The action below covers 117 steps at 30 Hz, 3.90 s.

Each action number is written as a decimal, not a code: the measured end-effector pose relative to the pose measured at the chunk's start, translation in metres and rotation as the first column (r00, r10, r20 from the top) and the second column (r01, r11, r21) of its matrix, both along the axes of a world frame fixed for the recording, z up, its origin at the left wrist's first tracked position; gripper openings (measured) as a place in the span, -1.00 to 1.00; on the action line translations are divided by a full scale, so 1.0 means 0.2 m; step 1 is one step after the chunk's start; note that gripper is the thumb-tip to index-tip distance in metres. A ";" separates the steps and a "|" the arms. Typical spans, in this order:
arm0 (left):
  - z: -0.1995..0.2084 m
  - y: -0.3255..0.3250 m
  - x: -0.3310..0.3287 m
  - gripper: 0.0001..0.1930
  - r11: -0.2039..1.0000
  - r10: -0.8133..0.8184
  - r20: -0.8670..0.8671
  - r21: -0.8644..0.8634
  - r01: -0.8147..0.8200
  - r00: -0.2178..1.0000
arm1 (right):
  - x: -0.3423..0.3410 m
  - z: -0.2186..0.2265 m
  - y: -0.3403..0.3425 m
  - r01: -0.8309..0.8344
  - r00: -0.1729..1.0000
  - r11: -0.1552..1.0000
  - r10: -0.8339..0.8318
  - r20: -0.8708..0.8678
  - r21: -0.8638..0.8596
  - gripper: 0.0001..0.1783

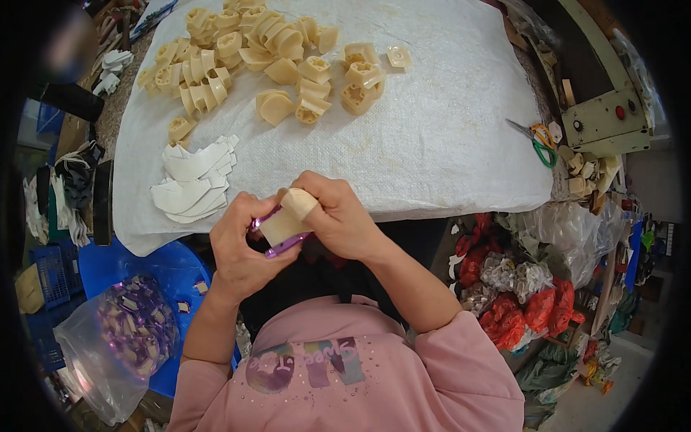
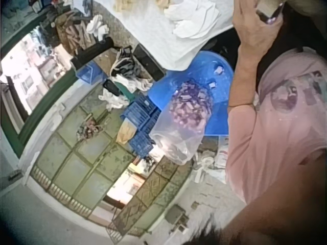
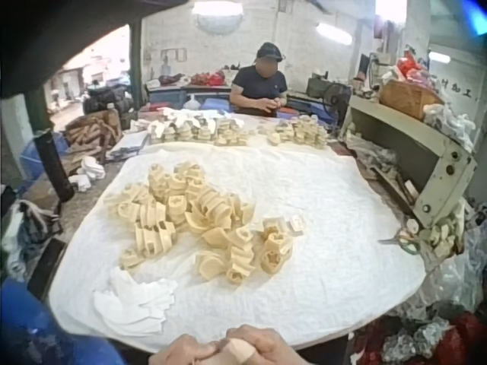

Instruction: Assembling shoe components by hand using adhesive strips.

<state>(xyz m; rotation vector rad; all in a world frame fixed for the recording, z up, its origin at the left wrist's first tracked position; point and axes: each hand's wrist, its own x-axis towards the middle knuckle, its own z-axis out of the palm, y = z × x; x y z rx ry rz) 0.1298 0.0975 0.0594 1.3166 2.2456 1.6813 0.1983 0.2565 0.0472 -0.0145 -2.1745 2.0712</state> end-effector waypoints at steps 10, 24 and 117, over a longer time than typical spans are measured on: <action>-0.06 0.06 0.05 -0.50 0.979 0.179 -0.160 0.126 -0.160 0.971 | 0.03 -0.05 -0.11 0.124 0.992 0.971 -0.123 0.019 -0.206 -0.73; -0.15 0.07 0.06 -0.52 0.938 0.345 -0.290 0.142 -0.316 0.893 | 0.04 -0.05 -0.20 0.271 0.960 0.960 -0.275 0.055 0.074 -0.65; -0.15 -0.02 -0.19 -0.51 0.823 -0.108 0.719 0.452 -0.343 0.687 | -0.34 -0.02 0.10 0.493 0.807 0.415 -0.546 -0.224 0.765 -0.66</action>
